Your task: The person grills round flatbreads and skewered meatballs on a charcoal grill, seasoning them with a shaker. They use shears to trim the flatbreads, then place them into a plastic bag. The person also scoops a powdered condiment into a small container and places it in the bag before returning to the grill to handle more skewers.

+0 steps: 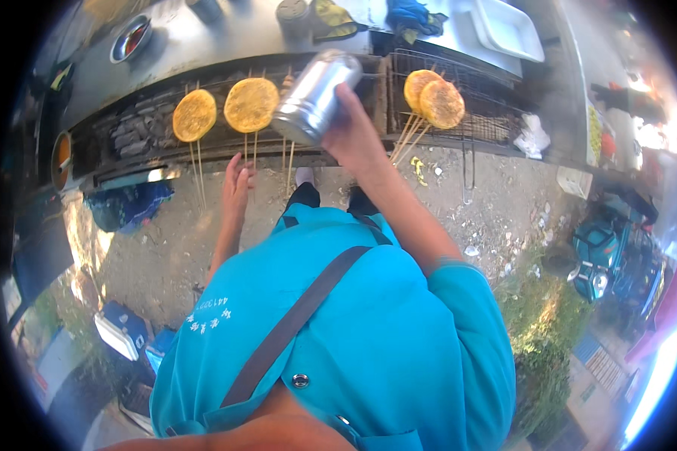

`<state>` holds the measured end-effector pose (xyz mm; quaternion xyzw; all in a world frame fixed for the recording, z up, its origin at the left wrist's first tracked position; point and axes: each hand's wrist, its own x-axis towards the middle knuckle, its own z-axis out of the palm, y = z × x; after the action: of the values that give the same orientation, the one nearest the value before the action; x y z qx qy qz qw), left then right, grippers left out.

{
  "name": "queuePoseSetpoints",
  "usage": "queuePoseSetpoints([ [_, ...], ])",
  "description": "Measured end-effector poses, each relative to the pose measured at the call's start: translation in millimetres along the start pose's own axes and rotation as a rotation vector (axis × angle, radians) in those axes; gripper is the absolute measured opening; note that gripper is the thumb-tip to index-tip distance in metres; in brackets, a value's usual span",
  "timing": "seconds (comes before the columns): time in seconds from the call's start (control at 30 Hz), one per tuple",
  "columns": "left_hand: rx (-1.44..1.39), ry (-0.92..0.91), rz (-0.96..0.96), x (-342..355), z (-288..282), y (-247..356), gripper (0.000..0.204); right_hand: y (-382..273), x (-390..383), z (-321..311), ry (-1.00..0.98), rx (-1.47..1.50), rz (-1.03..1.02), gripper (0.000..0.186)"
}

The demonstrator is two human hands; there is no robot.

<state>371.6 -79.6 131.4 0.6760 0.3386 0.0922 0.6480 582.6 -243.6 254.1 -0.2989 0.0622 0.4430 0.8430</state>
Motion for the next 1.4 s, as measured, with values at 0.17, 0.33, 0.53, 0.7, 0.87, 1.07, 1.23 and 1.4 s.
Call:
queuePoseSetpoints([
  [0.17,0.620,0.206,0.538,-22,18,46,0.051,-59,-24,-23,-0.100,0.033,-0.131,0.084],
  [0.33,0.711,0.180,0.431,-29,74,39,0.057,-92,-45,-57,-0.075,0.085,-0.071,0.084],
  [0.53,0.792,0.257,0.173,-17,101,19,0.049,-103,-73,-91,-0.051,0.072,0.014,0.084],
  [0.7,0.388,0.130,0.141,-5,93,6,0.035,-121,-74,-101,0.032,-0.049,-0.006,0.080],
  [0.87,0.201,0.044,0.021,-2,87,3,0.032,-129,-25,-70,-0.075,-0.027,-0.091,0.066],
  [1.07,0.380,0.171,0.119,-12,103,14,0.033,-77,42,-36,-0.017,-0.358,-0.152,0.049],
  [1.23,0.393,0.165,0.102,-16,103,14,0.034,-43,71,-35,-0.018,-0.420,-0.150,0.046],
  [1.4,0.391,0.184,0.187,-8,99,11,0.035,-34,101,-27,-0.006,-0.537,-0.238,0.046],
])
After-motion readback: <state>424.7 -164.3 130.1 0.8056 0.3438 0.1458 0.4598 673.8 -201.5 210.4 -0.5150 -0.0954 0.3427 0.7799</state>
